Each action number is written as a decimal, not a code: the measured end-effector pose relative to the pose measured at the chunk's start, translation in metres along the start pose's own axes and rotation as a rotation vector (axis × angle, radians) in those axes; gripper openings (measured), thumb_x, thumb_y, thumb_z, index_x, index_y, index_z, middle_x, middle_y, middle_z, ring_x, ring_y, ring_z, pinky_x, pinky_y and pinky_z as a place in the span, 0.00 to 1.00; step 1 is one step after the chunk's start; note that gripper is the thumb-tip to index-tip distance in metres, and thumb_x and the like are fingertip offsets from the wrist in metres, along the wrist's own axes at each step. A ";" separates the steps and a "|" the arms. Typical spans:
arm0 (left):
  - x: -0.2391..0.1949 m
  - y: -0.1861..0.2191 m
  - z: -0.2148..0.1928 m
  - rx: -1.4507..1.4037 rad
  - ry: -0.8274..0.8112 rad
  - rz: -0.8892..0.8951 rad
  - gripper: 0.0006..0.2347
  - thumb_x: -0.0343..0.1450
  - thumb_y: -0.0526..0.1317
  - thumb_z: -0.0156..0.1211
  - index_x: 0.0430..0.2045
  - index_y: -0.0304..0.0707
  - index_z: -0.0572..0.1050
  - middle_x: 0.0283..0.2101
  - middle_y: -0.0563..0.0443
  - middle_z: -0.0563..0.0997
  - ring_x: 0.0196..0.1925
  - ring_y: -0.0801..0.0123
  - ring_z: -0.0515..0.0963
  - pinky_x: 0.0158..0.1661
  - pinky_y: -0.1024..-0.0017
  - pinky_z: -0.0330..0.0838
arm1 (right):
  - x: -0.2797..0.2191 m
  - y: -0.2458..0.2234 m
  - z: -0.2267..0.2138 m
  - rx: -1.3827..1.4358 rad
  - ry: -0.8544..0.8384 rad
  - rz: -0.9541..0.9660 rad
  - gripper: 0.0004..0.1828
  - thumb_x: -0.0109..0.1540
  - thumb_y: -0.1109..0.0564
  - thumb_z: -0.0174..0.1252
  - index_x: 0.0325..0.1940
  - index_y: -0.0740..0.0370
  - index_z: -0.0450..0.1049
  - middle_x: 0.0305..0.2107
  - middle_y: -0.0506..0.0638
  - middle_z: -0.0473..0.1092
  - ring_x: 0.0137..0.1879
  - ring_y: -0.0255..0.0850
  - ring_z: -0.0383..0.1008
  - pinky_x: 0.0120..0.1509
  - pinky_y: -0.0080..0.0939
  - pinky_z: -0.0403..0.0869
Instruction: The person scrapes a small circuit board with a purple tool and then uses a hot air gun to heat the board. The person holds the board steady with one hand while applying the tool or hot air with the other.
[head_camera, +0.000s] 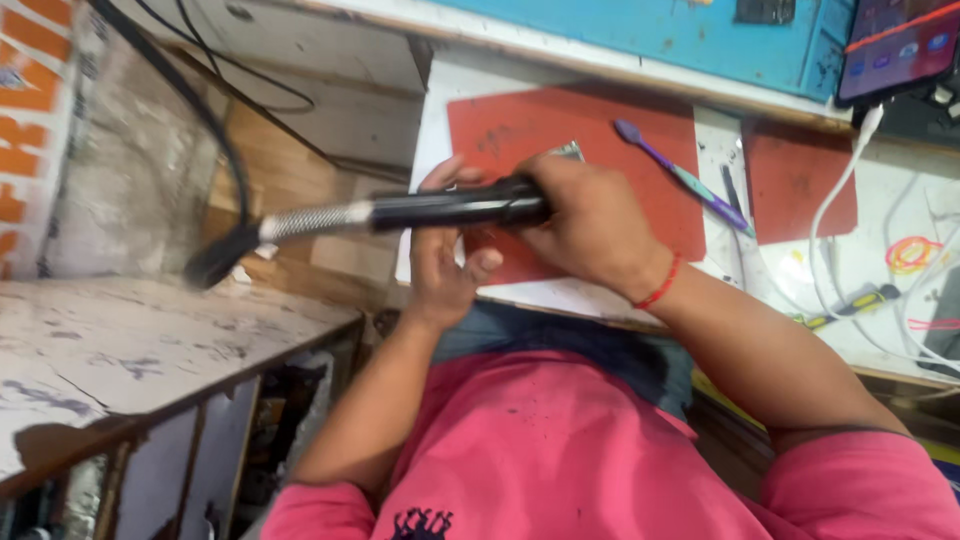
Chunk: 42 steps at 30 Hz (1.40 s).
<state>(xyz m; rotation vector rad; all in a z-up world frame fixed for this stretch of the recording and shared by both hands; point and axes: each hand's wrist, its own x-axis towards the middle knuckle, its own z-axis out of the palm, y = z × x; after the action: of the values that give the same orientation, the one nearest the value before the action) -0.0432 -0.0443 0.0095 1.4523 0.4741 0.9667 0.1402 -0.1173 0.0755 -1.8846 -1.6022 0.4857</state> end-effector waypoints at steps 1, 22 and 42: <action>-0.001 -0.011 -0.003 -0.028 -0.082 -0.047 0.22 0.71 0.49 0.69 0.54 0.35 0.72 0.48 0.52 0.75 0.51 0.71 0.74 0.53 0.72 0.69 | -0.004 0.001 0.003 0.005 0.034 -0.101 0.22 0.55 0.57 0.73 0.52 0.59 0.75 0.41 0.59 0.74 0.48 0.56 0.76 0.51 0.52 0.75; 0.039 -0.024 -0.010 0.347 -0.075 0.240 0.14 0.74 0.44 0.66 0.45 0.30 0.79 0.44 0.45 0.83 0.47 0.62 0.80 0.54 0.67 0.74 | -0.004 0.095 -0.010 -0.222 0.048 -0.331 0.31 0.57 0.71 0.56 0.67 0.74 0.68 0.67 0.67 0.61 0.75 0.66 0.59 0.80 0.59 0.61; 0.039 -0.015 -0.013 0.312 -0.029 0.221 0.11 0.71 0.40 0.66 0.44 0.34 0.79 0.44 0.45 0.83 0.47 0.60 0.79 0.54 0.66 0.73 | -0.002 0.088 -0.011 -0.209 0.011 -0.263 0.24 0.61 0.69 0.58 0.63 0.68 0.72 0.64 0.66 0.65 0.73 0.62 0.65 0.79 0.57 0.65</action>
<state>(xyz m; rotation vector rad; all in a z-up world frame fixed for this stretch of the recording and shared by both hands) -0.0278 -0.0039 0.0040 1.8269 0.4640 1.0789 0.2125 -0.1288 0.0260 -1.7806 -1.9206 0.2010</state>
